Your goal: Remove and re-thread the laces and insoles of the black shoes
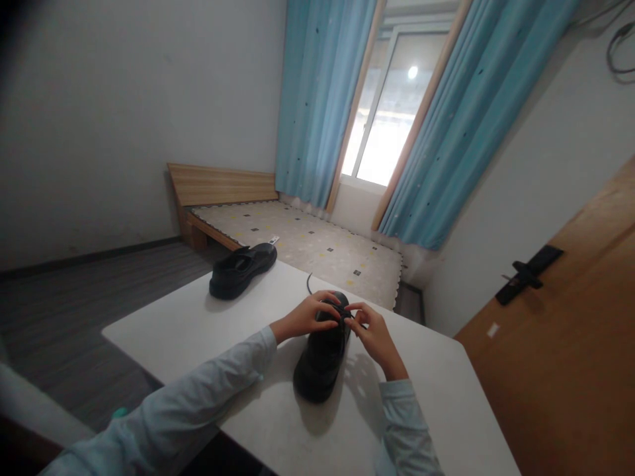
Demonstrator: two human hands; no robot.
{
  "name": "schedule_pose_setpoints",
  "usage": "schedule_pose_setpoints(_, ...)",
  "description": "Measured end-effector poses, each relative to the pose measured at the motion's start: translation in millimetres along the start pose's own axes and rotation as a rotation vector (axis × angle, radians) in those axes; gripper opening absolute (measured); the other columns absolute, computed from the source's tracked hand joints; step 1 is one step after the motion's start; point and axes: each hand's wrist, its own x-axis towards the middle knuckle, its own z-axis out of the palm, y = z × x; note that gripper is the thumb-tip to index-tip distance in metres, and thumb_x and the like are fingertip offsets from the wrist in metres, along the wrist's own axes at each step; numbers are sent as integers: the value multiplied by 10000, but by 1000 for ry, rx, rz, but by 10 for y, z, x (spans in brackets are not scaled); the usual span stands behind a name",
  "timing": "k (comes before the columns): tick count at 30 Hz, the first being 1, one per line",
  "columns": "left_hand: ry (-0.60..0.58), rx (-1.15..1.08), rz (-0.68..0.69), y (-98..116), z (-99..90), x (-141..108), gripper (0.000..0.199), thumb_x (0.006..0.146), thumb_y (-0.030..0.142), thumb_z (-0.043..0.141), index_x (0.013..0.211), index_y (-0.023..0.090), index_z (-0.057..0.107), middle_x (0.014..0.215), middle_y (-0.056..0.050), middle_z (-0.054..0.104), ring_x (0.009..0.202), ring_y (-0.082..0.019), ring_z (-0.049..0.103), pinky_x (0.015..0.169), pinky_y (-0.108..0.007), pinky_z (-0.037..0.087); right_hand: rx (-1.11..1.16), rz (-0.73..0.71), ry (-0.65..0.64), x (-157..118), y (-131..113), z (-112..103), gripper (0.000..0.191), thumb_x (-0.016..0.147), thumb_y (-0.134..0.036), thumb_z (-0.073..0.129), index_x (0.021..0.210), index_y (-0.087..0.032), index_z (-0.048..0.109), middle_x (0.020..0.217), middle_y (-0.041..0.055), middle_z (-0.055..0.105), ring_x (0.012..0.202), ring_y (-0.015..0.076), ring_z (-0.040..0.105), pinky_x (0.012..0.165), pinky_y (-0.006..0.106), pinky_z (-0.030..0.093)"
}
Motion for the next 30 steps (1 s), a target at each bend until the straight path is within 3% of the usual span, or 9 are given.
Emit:
schedule_pose_setpoints(8,-19,92,11,-29,16,0,174,758,330,654,837,186,713,1051,-95,621,1163,-258,478,1004,-411,359,-78,-21,-6,19,-32,176,227,785,-326,617,966,-191,596,576,-58,464,565,131,478,586,265,384)
schedule_pose_setpoints(16,-42,180,-40,30,37,-18,168,778,322,631,834,170,676,1040,-96,547,1016,-215,484,924,-361,396,-177,-33,37,38,-32,159,281,748,-392,661,952,-203,617,617,-35,503,607,155,497,602,286,406)
schedule_pose_setpoints(21,-29,190,-43,77,28,-20,135,786,293,620,835,173,660,1028,-85,549,1006,-211,466,929,-351,380,-194,-75,117,46,40,129,380,664,-443,722,964,-230,627,986,57,564,954,239,547,781,368,472)
schedule_pose_setpoints(25,-45,181,-49,116,17,-12,140,818,296,580,857,173,633,1015,-78,553,1003,-202,460,928,-340,379,-81,-35,5,41,166,136,568,639,-424,746,1141,-277,525,1237,58,511,1180,268,470,943,449,421)
schedule_pose_setpoints(30,-34,96,-79,186,-13,7,148,850,297,520,836,160,575,942,-69,559,959,-189,478,904,-329,389,82,11,-112,39,315,170,694,646,-370,760,1240,-276,413,1313,75,480,1241,250,441,1030,450,362)
